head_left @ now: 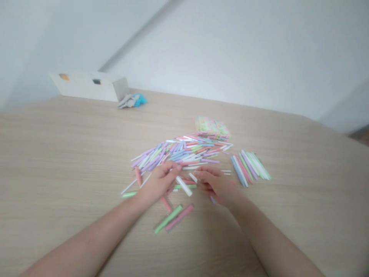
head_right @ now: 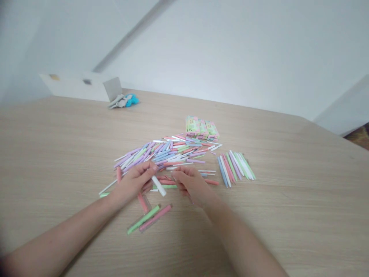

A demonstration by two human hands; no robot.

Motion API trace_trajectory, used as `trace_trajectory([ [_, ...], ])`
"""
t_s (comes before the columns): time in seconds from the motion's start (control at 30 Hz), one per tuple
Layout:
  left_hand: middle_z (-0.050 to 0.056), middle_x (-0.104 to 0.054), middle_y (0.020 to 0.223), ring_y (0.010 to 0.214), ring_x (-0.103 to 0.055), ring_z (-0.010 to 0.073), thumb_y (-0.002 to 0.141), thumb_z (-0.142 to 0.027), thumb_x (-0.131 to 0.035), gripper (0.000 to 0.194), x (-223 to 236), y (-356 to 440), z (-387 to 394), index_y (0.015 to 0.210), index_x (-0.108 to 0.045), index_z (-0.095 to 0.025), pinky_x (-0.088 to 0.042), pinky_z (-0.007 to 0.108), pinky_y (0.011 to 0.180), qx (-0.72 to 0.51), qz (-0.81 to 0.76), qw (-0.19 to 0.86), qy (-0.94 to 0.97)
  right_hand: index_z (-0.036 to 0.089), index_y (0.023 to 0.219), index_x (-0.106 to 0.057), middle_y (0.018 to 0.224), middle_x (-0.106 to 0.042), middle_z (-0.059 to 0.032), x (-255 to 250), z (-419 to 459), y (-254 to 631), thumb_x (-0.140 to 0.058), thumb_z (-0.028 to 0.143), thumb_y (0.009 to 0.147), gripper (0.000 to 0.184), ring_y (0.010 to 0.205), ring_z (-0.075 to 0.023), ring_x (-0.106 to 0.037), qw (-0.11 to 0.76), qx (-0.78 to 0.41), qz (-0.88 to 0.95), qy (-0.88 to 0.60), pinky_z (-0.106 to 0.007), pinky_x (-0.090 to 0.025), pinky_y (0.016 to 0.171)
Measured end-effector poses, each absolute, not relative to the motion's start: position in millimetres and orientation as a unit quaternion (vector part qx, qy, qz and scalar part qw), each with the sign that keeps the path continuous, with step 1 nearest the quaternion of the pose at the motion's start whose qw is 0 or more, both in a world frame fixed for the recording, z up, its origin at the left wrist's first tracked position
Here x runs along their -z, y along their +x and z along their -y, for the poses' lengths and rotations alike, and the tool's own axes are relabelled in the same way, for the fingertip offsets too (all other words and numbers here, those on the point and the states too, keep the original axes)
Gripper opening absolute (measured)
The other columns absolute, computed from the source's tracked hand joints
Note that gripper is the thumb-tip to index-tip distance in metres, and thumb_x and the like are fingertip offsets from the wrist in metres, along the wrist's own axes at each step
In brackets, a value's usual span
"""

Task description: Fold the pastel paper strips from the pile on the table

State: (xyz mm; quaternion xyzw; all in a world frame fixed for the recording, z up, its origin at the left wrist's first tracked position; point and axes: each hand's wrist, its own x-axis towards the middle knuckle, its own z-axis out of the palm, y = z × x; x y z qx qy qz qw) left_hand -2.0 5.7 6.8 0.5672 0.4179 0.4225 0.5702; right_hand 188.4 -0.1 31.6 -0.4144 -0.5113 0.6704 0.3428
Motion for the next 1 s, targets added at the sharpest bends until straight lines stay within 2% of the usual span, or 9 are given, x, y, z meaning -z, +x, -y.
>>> trace_trajectory([
  [0.13,-0.010,-0.037,0.045,0.032,-0.026,0.0034,0.081,-0.047,-0.056,0.030,-11.6,-0.4,-0.5,0.087,-0.053,-0.018,-0.018,0.014,0.031,-0.399,-0.376,0.614,0.567,0.020,0.068,-0.045,0.049,-0.024,0.0107,-29.3,9.4,183.2,-0.063,0.040,0.077,0.028,0.042,-0.0050,-0.013,0.345,-0.721,0.464,-0.381,-0.020,-0.009,0.038],
  [0.2,-0.008,-0.044,0.050,0.033,-0.029,0.0037,0.081,-0.043,-0.057,0.030,-15.8,0.4,3.5,0.100,-0.057,-0.019,-0.022,0.014,0.031,-0.394,-0.372,0.602,0.587,0.019,0.074,-0.050,0.048,-0.025,0.0111,-29.4,11.9,183.1,-0.064,0.041,0.077,0.026,0.041,-0.0047,-0.013,0.335,-0.726,0.460,-0.385,-0.020,-0.009,0.038],
  [0.27,-0.008,-0.040,0.047,0.034,-0.032,0.0056,0.083,-0.040,-0.055,0.031,-19.3,0.7,7.6,0.107,-0.059,-0.020,-0.027,0.015,0.031,-0.366,-0.377,0.591,0.612,0.019,0.079,-0.054,0.049,-0.025,0.0109,-29.2,14.2,183.3,-0.065,0.041,0.076,0.025,0.041,-0.0044,-0.015,0.327,-0.730,0.457,-0.389,-0.020,-0.009,0.039],
  [0.47,-0.006,-0.038,0.051,0.038,-0.036,0.0071,0.084,-0.039,-0.054,0.027,-19.8,0.0,14.6,0.103,-0.061,-0.021,-0.034,0.015,0.029,-0.341,-0.389,0.564,0.643,0.018,0.081,-0.055,0.053,-0.025,0.0102,-26.3,18.8,181.6,-0.064,0.036,0.077,0.020,0.043,-0.0039,-0.016,0.331,-0.743,0.444,-0.376,-0.020,-0.012,0.040],
  [0.53,-0.007,-0.036,0.051,0.037,-0.033,0.0059,0.085,-0.041,-0.052,0.026,-17.7,0.1,13.8,0.101,-0.058,-0.021,-0.033,0.014,0.027,-0.341,-0.380,0.586,0.629,0.018,0.079,-0.055,0.055,-0.028,0.0090,-25.3,18.0,181.5,-0.062,0.033,0.077,0.016,0.043,-0.0042,-0.019,0.355,-0.744,0.426,-0.373,-0.020,-0.015,0.040],
  [0.63,-0.006,-0.047,0.059,0.034,-0.031,0.0019,0.087,-0.040,-0.051,0.023,-15.9,0.4,10.1,0.097,-0.053,-0.019,-0.026,0.011,0.027,-0.369,-0.347,0.631,0.588,0.018,0.077,-0.055,0.057,-0.032,0.0072,-23.6,15.3,183.3,-0.056,0.030,0.077,0.012,0.044,-0.0055,-0.026,0.394,-0.745,0.400,-0.360,-0.020,-0.021,0.041],
  [0.77,-0.002,-0.057,0.075,0.032,-0.031,-0.0020,0.087,-0.037,-0.053,0.021,-17.9,-0.1,5.7,0.094,-0.050,-0.017,-0.020,0.010,0.028,-0.394,-0.313,0.676,0.539,0.020,0.077,-0.058,0.060,-0.041,0.0047,-22.0,13.7,185.9,-0.054,0.033,0.082,0.015,0.049,-0.0077,-0.037,0.441,-0.666,0.471,-0.375,-0.021,-0.029,0.046],
  [0.87,-0.002,-0.058,0.075,0.032,-0.031,-0.0021,0.086,-0.036,-0.054,0.021,-19.9,-0.7,4.5,0.095,-0.049,-0.017,-0.019,0.009,0.028,-0.399,-0.304,0.694,0.517,0.020,0.079,-0.063,0.066,-0.052,0.0015,-23.7,15.2,186.0,-0.057,0.036,0.083,0.018,0.057,-0.0095,-0.044,0.446,-0.570,0.550,-0.416,-0.021,-0.032,0.049],
  [1.0,-0.003,-0.058,0.070,0.032,-0.032,-0.0018,0.087,-0.035,-0.054,0.020,-18.9,-1.0,3.9,0.094,-0.049,-0.017,-0.019,0.009,0.029,-0.409,-0.284,0.700,0.512,0.022,0.083,-0.070,0.066,-0.057,0.0009,-25.7,17.2,186.5,-0.062,0.037,0.080,0.017,0.056,-0.0102,-0.046,0.457,-0.507,0.586,-0.436,-0.022,-0.032,0.048],
])
